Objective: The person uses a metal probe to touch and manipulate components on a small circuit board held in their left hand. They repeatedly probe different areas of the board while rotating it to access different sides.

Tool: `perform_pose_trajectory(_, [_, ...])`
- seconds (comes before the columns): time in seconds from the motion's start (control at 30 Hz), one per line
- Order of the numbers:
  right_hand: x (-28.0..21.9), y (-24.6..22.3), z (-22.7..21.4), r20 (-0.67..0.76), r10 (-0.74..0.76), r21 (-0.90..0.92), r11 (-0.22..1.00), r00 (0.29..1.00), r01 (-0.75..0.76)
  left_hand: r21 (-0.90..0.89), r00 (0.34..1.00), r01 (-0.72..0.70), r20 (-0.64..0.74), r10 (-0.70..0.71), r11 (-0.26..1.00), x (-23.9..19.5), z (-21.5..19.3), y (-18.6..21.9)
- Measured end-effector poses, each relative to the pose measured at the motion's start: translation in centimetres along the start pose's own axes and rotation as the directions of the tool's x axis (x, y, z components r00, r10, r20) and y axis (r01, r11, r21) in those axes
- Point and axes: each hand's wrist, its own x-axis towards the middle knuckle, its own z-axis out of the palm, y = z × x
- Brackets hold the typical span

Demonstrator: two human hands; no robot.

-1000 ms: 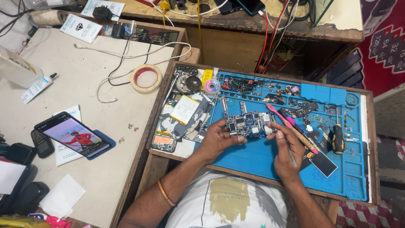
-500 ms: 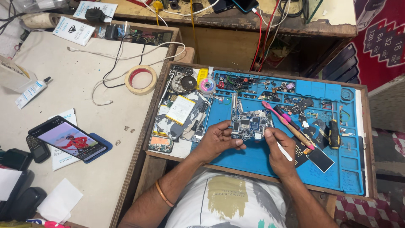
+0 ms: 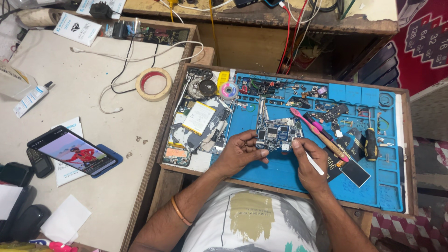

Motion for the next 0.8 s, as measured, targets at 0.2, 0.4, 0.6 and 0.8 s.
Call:
perform_pose_trajectory(0.2, [-0.1, 0.5, -0.1, 0.019, -0.001, 0.037, 0.999, 1.000, 0.001, 0.074, 0.998, -0.057, -0.033, 0.060, 0.996, 0.2, -0.6, -1.4])
perform_pose_trajectory(0.4, [-0.1, 0.9, 0.0, 0.022, -0.001, 0.086, 0.996, 1.000, -0.001, 0.070, 0.995, -0.059, -0.074, 0.064, 0.996, 0.3, -0.8, -1.8])
perform_pose_trajectory(0.6, [0.0, 1.2, 0.0, 0.010, -0.002, 0.070, 0.998, 1.000, 0.002, 0.118, 0.995, -0.065, -0.067, 0.073, 0.991, 0.5, -0.9, -1.5])
perform_pose_trajectory(0.8, [0.0, 1.1, 0.1, 0.015, 0.008, 0.086, 0.996, 1.000, -0.010, 0.131, 0.989, -0.062, -0.123, 0.079, 0.989, 0.3, -0.4, -1.0])
